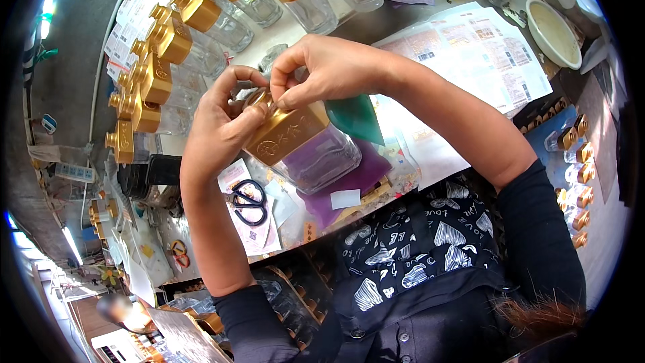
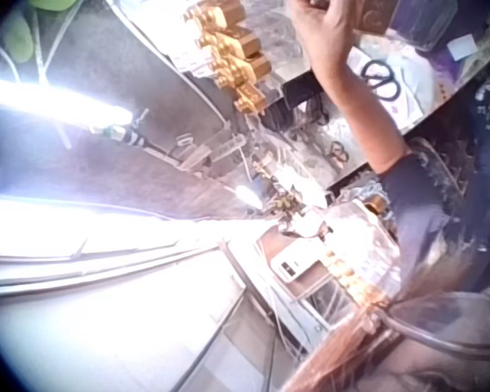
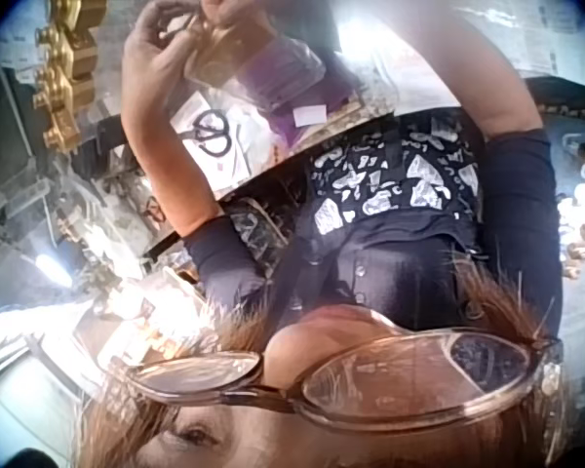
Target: The person applies a gold label to the neck of a clear bottle with a gold cap, using a green squeegee to smooth it. They then wipe the bottle's body with a purple cloth and place the finished bottle on a nearby shelf with other identical bottles.
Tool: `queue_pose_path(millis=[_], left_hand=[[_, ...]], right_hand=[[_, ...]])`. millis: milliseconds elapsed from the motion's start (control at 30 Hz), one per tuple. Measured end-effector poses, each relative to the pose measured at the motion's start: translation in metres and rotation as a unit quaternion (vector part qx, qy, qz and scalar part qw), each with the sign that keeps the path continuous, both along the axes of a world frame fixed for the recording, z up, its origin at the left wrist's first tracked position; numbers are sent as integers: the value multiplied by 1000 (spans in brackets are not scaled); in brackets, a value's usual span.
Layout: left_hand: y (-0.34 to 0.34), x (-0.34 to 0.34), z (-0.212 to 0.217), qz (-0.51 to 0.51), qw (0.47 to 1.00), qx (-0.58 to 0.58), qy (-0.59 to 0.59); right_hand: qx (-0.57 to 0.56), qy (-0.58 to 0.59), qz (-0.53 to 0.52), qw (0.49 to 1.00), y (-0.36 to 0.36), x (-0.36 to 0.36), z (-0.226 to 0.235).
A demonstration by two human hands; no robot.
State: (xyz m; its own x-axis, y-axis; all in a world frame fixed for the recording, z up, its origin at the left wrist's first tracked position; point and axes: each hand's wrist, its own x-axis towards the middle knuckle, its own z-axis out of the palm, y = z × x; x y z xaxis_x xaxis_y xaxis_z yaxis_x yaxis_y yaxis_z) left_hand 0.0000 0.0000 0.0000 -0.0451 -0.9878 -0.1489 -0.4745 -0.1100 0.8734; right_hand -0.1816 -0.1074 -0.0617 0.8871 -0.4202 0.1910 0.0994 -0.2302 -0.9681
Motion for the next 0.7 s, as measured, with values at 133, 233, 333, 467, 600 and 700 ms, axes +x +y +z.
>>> queue_pose_path(millis=[133,233,333,467,600,700], left_hand=[[2,5,0,-13,1000,18,7],[1,4,1,-14,999,31,14],[2,4,2,-20,999,24,17],[2,4,2,-21,999,22,31],[3,6,1,-23,1000,4,21],[3,6,3,-19,999,24,13]], right_hand=[[-16,-21,-21,999,7,-2,2],[-76,-29,-55,995,10,-4,0],[-129,-67,-98,985,13,-2,-2],[-149,-94,-117,977,14,-1,-5],[-128,-50,-100,985,15,-2,-4],[-123,-56,-105,985,17,-2,-5]])
